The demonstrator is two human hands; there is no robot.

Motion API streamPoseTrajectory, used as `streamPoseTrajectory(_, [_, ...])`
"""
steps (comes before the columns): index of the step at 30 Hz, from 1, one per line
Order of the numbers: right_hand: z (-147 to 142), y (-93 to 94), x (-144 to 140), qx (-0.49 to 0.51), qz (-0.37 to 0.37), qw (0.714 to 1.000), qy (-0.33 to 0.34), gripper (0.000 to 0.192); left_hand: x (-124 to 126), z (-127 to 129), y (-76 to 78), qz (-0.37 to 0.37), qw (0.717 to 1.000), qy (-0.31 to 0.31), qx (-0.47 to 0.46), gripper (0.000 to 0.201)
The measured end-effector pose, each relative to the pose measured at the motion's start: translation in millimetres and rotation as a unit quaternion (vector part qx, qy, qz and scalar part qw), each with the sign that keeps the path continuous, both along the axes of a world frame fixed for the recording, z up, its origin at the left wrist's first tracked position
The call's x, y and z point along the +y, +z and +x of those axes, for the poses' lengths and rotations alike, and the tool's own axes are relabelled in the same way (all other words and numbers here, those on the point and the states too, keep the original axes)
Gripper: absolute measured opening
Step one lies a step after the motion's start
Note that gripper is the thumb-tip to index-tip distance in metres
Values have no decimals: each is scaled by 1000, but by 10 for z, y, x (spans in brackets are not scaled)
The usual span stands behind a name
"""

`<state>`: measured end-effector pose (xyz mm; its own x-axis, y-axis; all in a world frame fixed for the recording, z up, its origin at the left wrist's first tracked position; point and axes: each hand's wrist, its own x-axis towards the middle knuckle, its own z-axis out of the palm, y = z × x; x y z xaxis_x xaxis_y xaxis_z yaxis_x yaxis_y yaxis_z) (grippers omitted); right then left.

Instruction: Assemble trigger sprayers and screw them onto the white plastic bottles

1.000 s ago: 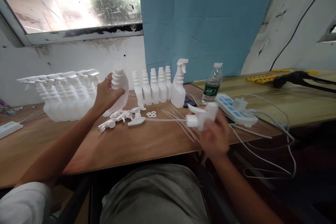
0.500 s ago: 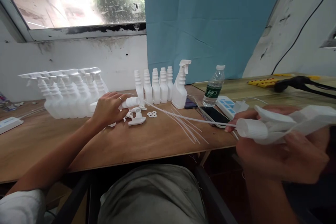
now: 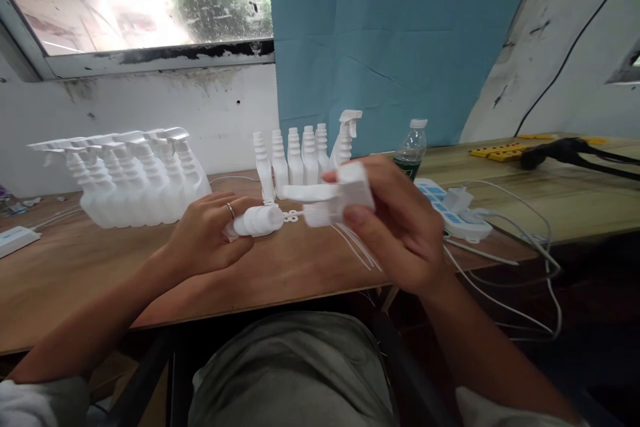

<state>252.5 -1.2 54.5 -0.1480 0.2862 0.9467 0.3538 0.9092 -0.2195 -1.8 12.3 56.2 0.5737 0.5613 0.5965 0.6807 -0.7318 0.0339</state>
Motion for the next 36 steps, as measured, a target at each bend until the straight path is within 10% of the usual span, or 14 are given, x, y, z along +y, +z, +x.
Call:
streamPoseTrajectory(7, [-449,493,250,-132,1,982,135,23,11,72,25,-286,930,-9,-231,21])
streamPoseTrajectory(15, [-815,338,596,-49,-142,969,194,25,186,121,-161,-366,849,-62,-377,21])
streamPoseTrajectory(21, [-964,218,712,27,-220,943,248,28,293,33,-199,-330,887,-123,-298,48])
streamPoseTrajectory(27, [-1094,97,769,109,-276,897,327,41,451,-225,201,-41,963,-43,-262,46])
streamPoseTrajectory(36, [-1102,-63,732,139,-311,830,442,30,320,-301,875,-136,975,-97,-144,21])
